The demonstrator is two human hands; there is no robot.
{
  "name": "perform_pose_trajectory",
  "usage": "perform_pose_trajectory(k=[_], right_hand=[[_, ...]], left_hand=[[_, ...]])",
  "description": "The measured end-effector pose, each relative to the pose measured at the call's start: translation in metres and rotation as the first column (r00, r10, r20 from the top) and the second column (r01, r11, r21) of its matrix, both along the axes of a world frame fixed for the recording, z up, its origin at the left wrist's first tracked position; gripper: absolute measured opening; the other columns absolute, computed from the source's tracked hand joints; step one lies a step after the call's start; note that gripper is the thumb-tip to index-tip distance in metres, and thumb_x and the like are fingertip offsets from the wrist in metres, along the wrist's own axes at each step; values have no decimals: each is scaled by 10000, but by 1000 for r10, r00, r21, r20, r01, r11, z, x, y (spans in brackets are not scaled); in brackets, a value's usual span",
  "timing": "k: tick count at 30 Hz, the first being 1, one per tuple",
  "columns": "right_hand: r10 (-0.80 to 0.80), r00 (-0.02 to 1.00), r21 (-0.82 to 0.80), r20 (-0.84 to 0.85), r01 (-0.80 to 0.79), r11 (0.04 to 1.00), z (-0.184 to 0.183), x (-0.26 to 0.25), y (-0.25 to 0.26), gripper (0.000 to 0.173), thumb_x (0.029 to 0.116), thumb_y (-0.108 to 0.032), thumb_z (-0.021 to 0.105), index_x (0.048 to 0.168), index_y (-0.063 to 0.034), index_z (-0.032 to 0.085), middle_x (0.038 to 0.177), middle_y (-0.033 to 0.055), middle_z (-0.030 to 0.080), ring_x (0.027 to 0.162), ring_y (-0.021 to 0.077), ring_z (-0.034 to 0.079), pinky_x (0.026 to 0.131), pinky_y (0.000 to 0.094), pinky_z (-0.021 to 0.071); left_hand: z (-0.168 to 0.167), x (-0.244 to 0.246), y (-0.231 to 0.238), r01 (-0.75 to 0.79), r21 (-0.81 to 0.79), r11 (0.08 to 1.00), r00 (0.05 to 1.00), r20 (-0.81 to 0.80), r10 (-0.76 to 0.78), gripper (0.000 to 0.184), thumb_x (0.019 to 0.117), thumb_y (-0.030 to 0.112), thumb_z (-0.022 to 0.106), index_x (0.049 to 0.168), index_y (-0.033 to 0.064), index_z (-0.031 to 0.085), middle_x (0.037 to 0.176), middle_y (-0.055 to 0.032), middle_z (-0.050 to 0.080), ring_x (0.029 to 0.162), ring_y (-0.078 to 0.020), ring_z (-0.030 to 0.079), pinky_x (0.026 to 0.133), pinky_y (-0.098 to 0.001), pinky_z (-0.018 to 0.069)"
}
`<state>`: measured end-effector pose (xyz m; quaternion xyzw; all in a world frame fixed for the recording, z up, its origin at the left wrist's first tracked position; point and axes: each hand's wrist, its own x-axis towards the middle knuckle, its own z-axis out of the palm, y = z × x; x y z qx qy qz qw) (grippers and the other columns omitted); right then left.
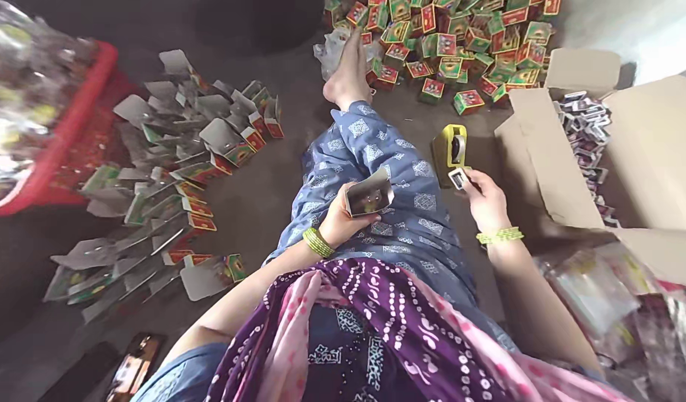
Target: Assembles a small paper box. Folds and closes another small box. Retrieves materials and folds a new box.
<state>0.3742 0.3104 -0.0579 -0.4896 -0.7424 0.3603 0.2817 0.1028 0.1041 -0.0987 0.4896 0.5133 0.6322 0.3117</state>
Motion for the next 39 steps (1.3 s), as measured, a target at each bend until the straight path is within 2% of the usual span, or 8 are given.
perform_pose_trajectory(k=[4,8,11,19,23,29,34,39], right_hand=[[400,897,79,-188,-392,916,75,-52,-57,381,978,-121,676,1355,-86,634,1110,53,733,911,158,731,815,369,646],[583,806,160,-105,-565,810,83,-92,-97,188,937,-197,751,1075,-72,723,884,-3,745,755,68,718,692,275,642],[597,800,225,65,-595,772,69,-110,-111,184,971,-272,694,1032,-115,769,918,-28,759,839,16,709,784,234,614],[503,812,461,295,-582,669,57,-126,-131,226,1014,-260,620,1033,-98,776,922,26,771,878,163,738,827,364,611],[558,683,464,471,-730,502,51,-130,-132,297,1028,-261,534,1033,-81,770,1025,82,731,999,261,676,847,394,572],[604,499,282,621,-861,422,55,-133,-125,400,1019,-359,503,866,-50,706,1118,151,661,1086,325,632,868,479,549],[630,431,361,646,-900,245,44,-130,-120,251,1021,-157,521,887,-43,699,1078,139,656,1033,318,636,867,471,555],[601,618,552,506,-768,325,37,-122,-114,268,1029,-295,581,922,-104,736,1099,121,688,1074,307,649,889,476,553]], left_hand=[[-1,1,2,-10,11,1000,1000,-26,10,786,723,80,920,1358,-55,476,1229,-120,681,1156,-199,668,1048,-408,558],[1,1,-2,-5,-10,1000,1000,-23,5,791,709,66,922,1349,-47,470,1209,-122,687,1136,-195,678,1030,-402,567],[-1,-3,-3,-1,-20,1000,996,-94,-1,736,737,139,909,1319,-46,499,1189,-131,675,1122,-178,669,1020,-391,560],[-3,-8,-3,-22,-117,993,956,-293,-14,702,752,251,882,1311,-11,547,1202,-135,671,1158,-183,637,1050,-399,513],[-1,-6,-3,-33,-152,988,956,-292,-13,578,854,249,781,1312,-17,550,1181,-114,686,1122,-139,656,1027,-357,530],[-10,-6,-2,-4,-161,987,960,-276,-41,607,847,200,749,1351,-34,505,1183,-118,676,1125,-131,650,1024,-339,531],[-6,-4,-1,-24,-83,996,954,-300,-2,630,842,222,790,1324,-75,513,1190,-145,684,1140,-139,656,1046,-331,521],[-2,-2,-2,-11,4,1000,976,-218,11,750,808,169,823,1365,-125,416,1231,-177,659,1166,-160,652,1044,-346,536]])
